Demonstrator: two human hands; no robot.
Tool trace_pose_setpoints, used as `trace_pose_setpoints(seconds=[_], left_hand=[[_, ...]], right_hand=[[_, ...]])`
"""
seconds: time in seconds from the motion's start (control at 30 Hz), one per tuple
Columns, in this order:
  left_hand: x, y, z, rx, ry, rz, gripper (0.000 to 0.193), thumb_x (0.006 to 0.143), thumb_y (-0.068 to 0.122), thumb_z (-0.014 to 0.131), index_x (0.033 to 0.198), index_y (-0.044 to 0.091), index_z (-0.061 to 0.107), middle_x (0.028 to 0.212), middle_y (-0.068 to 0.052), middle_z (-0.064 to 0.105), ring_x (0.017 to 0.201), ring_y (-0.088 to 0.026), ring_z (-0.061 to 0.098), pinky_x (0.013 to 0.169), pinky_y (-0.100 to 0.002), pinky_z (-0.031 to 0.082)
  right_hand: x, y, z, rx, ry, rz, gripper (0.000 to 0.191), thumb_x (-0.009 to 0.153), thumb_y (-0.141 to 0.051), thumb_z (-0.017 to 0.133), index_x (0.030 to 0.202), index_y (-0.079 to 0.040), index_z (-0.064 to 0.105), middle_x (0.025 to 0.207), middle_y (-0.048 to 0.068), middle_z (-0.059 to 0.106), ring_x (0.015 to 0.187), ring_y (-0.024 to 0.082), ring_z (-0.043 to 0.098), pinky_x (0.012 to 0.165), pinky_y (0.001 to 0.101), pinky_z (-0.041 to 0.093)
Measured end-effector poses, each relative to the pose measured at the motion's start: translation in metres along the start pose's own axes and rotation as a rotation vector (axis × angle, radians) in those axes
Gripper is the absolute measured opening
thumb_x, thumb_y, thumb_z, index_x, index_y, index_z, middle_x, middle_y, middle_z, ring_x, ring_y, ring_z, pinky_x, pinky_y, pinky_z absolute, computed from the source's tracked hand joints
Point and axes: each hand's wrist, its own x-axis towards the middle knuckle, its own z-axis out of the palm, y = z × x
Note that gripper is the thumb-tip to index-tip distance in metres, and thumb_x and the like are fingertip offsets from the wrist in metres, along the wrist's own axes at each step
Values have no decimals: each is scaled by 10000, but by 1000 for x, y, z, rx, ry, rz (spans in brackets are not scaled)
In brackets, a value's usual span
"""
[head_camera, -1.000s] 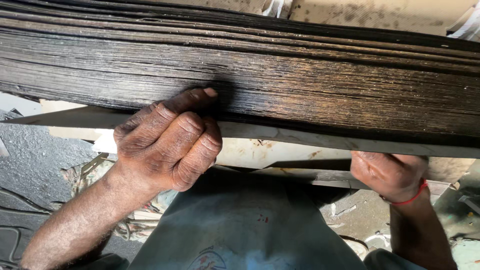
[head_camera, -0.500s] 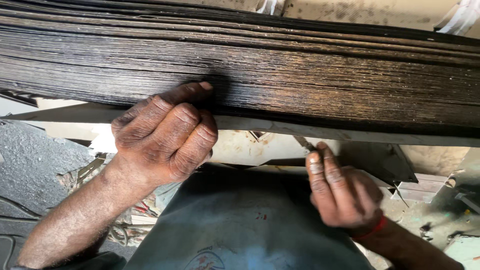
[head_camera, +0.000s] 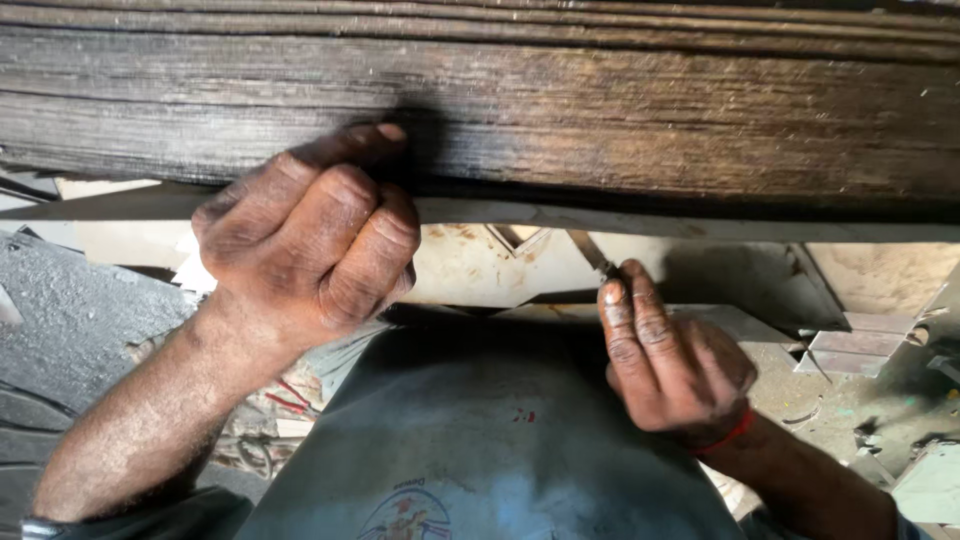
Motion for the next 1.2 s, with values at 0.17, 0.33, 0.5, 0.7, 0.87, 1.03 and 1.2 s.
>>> trace_pose_setpoints(seconds=[0.17,0.33,0.5,0.7,0.87,1.03,1.2], left_hand=[[0,1,0,-8,3,2,176,700,-46,708,798,74,625,899,-36,675,973,-174,733,736,-259,627],[3,1,-3,-17,-7,1,169,668,-17,701,797,67,630,916,-50,680,964,-180,725,721,-266,627],[4,-2,-5,-12,-11,9,173,709,-41,699,816,80,636,889,-38,663,980,-183,723,725,-271,632],[7,-2,-10,-15,-55,55,157,742,4,743,786,91,620,842,-31,646,972,-186,730,749,-286,653],[10,-1,-11,-28,-53,40,158,668,47,726,768,84,609,870,-55,665,931,-185,725,717,-292,655],[6,0,-12,-76,-47,13,181,663,65,732,789,73,603,959,-95,698,889,-180,707,681,-307,635],[-2,-3,-4,4,37,67,176,709,15,703,855,77,629,991,-66,680,911,-156,688,653,-264,587]], right_hand=[[20,28,-24,79,-75,-20,341,910,19,643,1232,-2,753,1199,156,776,614,131,589,544,275,504],[44,37,-43,23,-162,-43,307,914,-31,694,1209,-41,780,1121,100,774,577,114,537,491,253,456],[55,27,-48,-43,-167,-108,238,941,-91,749,1162,-7,781,1096,120,789,565,97,524,476,220,440],[65,15,-45,-132,-139,-157,247,916,-32,734,1142,49,791,1065,155,787,616,117,606,584,238,555],[62,14,-40,-121,-53,-161,223,975,-76,694,1153,33,774,1065,147,775,620,111,570,533,215,475],[52,24,-39,-211,-32,-171,261,968,-129,649,1167,-8,767,1088,81,771,660,105,576,551,236,498],[41,12,-28,-191,-38,-145,288,949,-89,686,1196,16,792,1120,116,784,656,122,570,542,232,468]])
